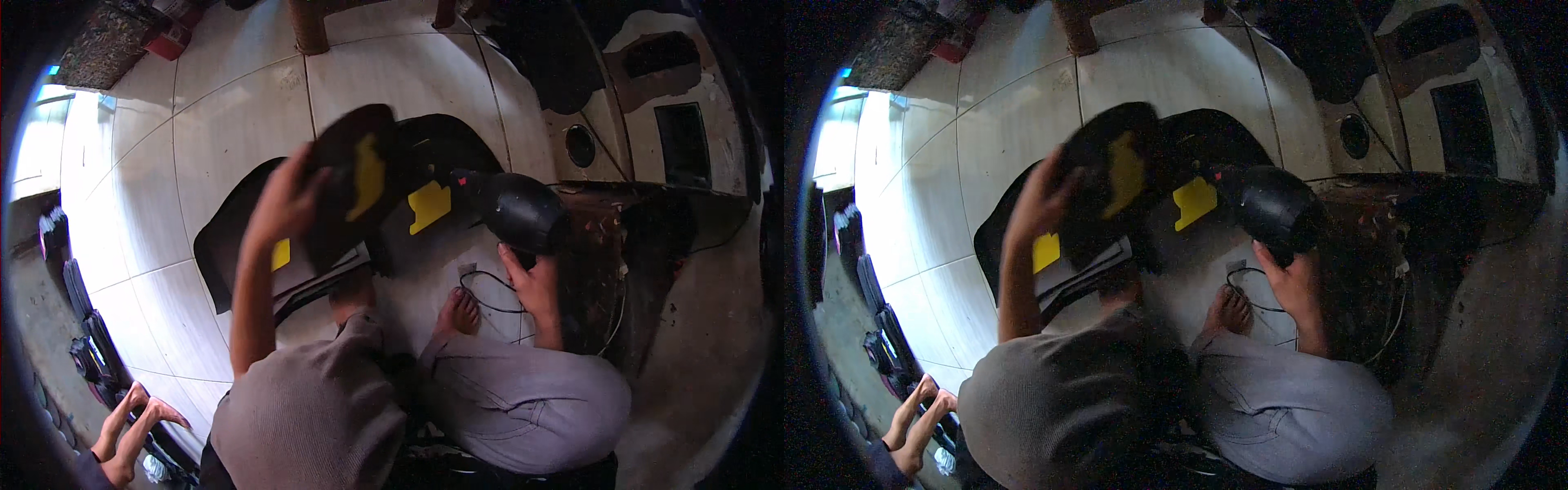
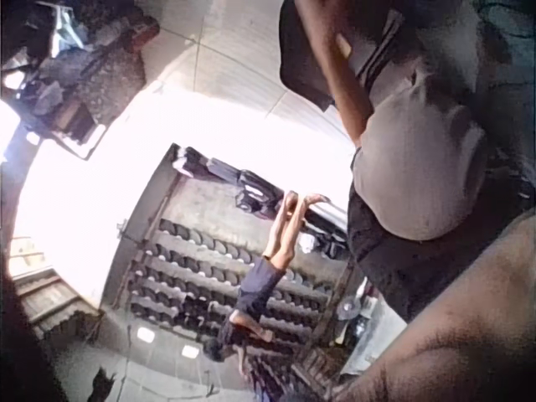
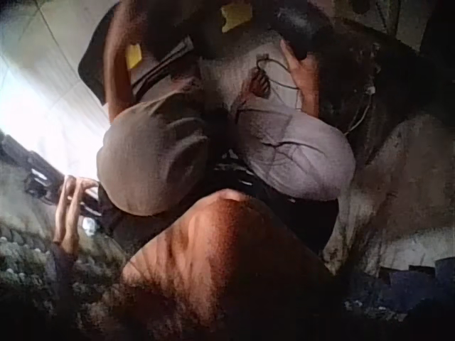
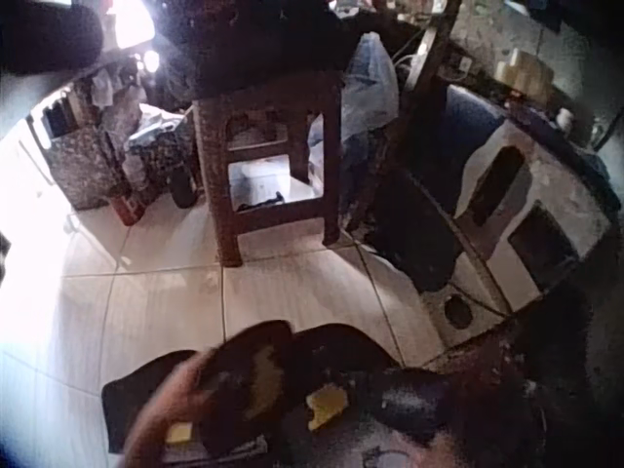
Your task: The person uses a heat gun to dry yellow graphics on black fabric pieces, moving the tool over the printed areas and then stacking the completed pieces.
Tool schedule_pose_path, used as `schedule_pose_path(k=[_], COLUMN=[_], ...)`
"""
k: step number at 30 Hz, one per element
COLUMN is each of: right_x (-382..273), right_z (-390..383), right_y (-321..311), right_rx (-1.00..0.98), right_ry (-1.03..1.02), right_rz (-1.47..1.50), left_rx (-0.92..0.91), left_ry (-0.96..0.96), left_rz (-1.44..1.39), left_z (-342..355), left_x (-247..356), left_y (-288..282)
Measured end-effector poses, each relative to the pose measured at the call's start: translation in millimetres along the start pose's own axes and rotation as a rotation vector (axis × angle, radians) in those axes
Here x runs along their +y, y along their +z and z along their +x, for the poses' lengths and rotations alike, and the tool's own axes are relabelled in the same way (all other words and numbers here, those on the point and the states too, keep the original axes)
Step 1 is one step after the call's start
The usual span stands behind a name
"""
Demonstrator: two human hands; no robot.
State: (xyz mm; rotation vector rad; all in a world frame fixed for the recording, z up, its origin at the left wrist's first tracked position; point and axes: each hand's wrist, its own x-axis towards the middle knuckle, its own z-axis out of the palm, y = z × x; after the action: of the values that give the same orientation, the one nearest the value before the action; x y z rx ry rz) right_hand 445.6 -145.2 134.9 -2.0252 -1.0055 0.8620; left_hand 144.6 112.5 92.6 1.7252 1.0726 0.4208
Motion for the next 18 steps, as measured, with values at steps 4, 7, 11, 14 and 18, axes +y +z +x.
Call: schedule_pose_path(k=[4,7,11,14,18], right_x=[-7,-2,-3,5,-5], right_z=[2,3,5,6,6], right_y=[10,16,27,33,36], right_rx=[-0.047,-0.14,-0.22,-0.231,-0.238], right_ry=[-0.076,-0.046,-0.056,-0.145,-0.073], right_rz=[-0.017,-0.024,-0.031,-0.065,-0.02], left_rx=[0.057,0.058,0.176,0.664,0.439], left_ry=[-0.229,-0.365,-0.514,-0.168,0.257], left_rz=[-0.109,0.304,0.446,0.902,0.634], left_z=[-66,-104,-122,-92,-46], left_x=[-60,-99,-136,-102,-26], left_y=[-108,-138,-136,-83,7])
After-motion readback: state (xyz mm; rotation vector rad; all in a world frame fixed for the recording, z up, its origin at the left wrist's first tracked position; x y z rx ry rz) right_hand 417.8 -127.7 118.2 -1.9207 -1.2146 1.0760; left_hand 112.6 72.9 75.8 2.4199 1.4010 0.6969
